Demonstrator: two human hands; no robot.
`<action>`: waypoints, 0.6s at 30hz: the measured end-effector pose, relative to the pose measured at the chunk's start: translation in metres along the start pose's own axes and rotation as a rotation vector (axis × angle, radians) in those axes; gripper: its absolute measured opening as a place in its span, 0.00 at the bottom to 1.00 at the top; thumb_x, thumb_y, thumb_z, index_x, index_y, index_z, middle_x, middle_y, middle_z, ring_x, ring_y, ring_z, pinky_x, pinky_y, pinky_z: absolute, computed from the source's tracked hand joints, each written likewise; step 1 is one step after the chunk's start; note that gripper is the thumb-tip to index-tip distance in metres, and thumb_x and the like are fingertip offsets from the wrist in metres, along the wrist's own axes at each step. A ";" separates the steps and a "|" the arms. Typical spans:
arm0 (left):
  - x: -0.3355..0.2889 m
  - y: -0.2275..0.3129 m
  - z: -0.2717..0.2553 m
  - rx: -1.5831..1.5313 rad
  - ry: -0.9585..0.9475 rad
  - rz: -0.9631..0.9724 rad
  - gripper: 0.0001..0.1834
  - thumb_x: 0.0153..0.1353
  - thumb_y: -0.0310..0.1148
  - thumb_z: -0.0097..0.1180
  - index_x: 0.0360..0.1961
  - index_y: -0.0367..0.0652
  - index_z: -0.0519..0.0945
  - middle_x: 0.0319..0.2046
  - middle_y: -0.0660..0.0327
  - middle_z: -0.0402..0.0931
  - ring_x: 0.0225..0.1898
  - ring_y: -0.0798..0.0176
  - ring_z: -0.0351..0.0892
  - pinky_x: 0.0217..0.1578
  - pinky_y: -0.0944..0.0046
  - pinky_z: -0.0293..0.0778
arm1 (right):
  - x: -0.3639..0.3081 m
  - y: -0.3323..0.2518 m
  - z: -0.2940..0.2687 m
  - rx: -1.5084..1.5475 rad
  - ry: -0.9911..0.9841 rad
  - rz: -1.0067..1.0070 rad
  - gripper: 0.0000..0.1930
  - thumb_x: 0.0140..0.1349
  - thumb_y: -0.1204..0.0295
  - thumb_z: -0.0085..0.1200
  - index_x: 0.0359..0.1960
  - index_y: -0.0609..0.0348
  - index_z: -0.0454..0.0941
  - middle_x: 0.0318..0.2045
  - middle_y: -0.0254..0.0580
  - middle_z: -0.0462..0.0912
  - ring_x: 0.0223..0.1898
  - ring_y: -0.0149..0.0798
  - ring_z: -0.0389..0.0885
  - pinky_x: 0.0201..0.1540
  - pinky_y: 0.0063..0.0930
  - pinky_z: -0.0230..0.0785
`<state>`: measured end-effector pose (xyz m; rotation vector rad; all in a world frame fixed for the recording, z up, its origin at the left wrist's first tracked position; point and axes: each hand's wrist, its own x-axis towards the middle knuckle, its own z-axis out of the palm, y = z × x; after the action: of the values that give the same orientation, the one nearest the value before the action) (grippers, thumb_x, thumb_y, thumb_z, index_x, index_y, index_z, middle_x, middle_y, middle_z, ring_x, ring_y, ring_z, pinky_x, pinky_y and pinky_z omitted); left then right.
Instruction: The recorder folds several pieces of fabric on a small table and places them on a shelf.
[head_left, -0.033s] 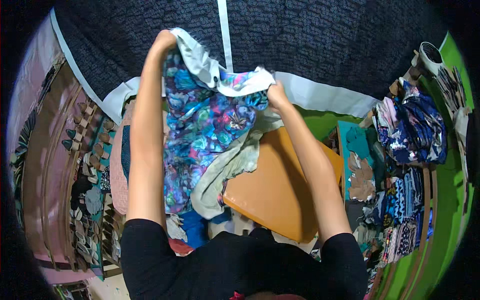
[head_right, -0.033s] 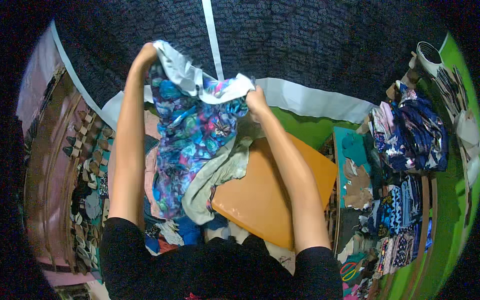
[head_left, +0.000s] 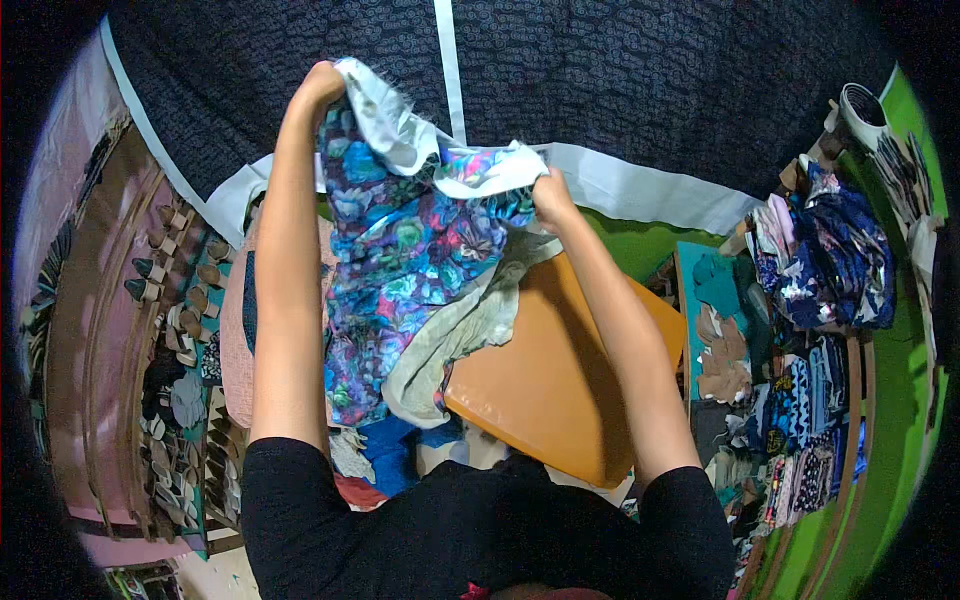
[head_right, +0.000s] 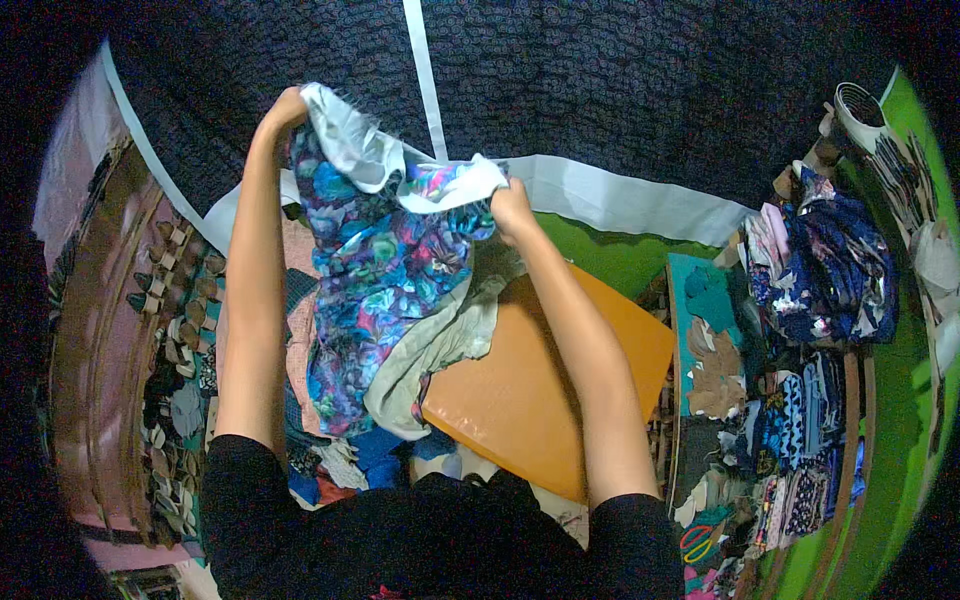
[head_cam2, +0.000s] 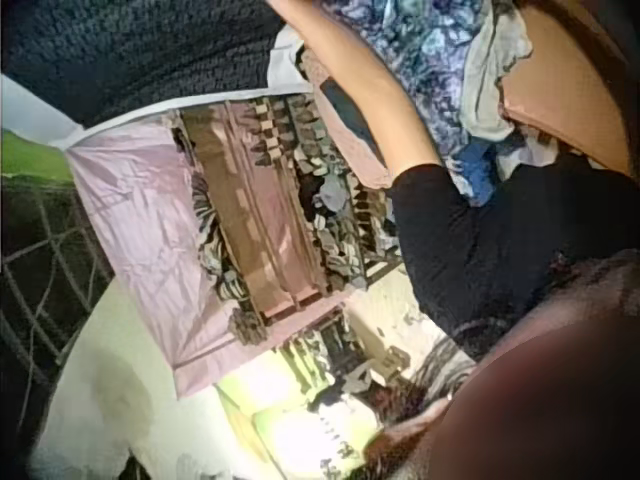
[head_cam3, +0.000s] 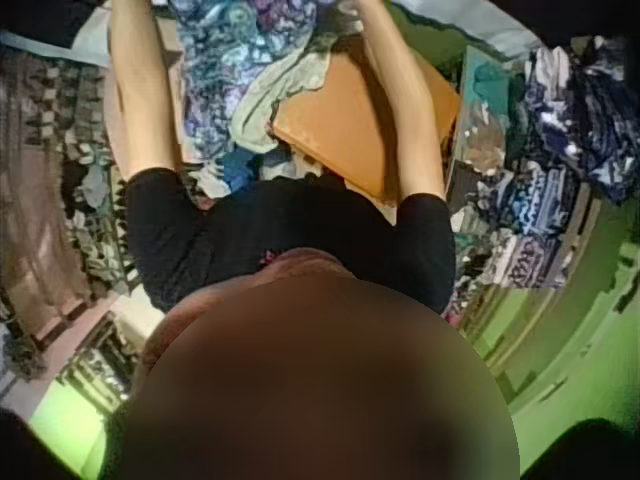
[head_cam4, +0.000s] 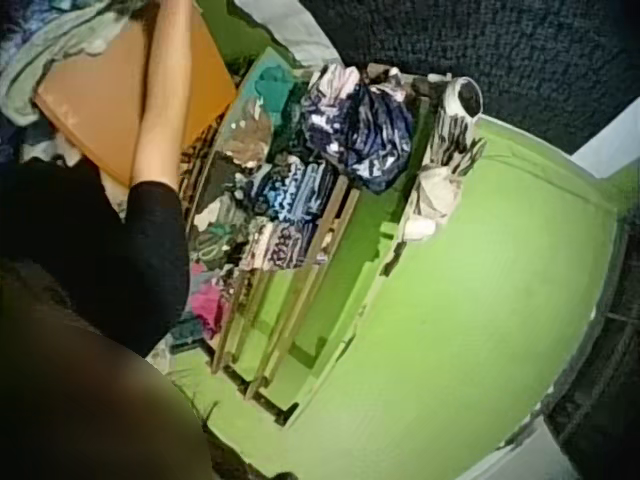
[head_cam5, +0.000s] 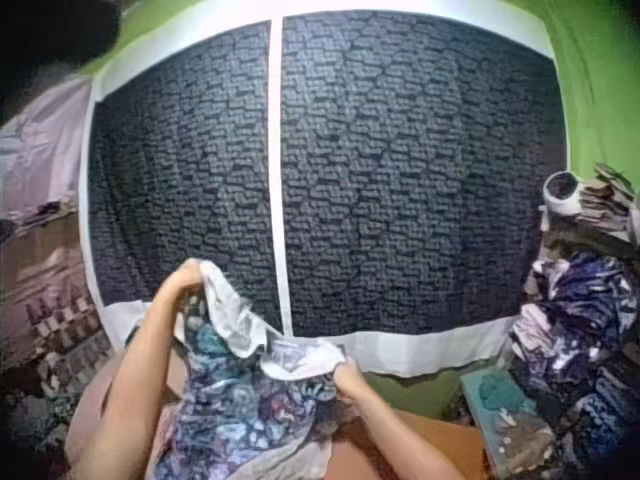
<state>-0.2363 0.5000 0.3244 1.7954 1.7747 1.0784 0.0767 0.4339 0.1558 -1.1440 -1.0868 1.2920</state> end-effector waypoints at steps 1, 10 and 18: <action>-0.003 0.004 0.008 0.105 -0.011 -0.048 0.17 0.46 0.32 0.48 0.33 0.25 0.73 0.30 0.50 0.75 0.31 0.61 0.73 0.30 0.59 0.68 | 0.002 0.013 -0.013 0.098 -0.032 0.015 0.14 0.55 0.72 0.39 0.41 0.67 0.68 0.37 0.43 0.73 0.39 0.32 0.69 0.39 0.27 0.63; -0.077 -0.108 -0.046 -0.069 -0.223 0.008 0.13 0.51 0.29 0.40 0.29 0.34 0.76 0.28 0.62 0.75 0.30 0.71 0.69 0.29 0.69 0.67 | -0.045 0.114 -0.037 -0.214 -0.126 0.032 0.15 0.54 0.78 0.34 0.43 0.67 0.68 0.37 0.41 0.74 0.38 0.32 0.70 0.41 0.25 0.63; -0.219 -0.288 0.043 -0.052 -0.266 -0.161 0.14 0.51 0.31 0.41 0.37 0.40 0.76 0.38 0.54 0.74 0.41 0.62 0.71 0.44 0.65 0.64 | -0.160 0.153 -0.039 -0.412 -0.127 0.107 0.15 0.48 0.81 0.36 0.40 0.65 0.68 0.34 0.48 0.76 0.36 0.38 0.72 0.40 0.29 0.64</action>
<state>-0.3726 0.3329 0.0306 1.6471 1.6810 0.7757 0.0946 0.2679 0.0057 -1.4545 -1.4479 1.2695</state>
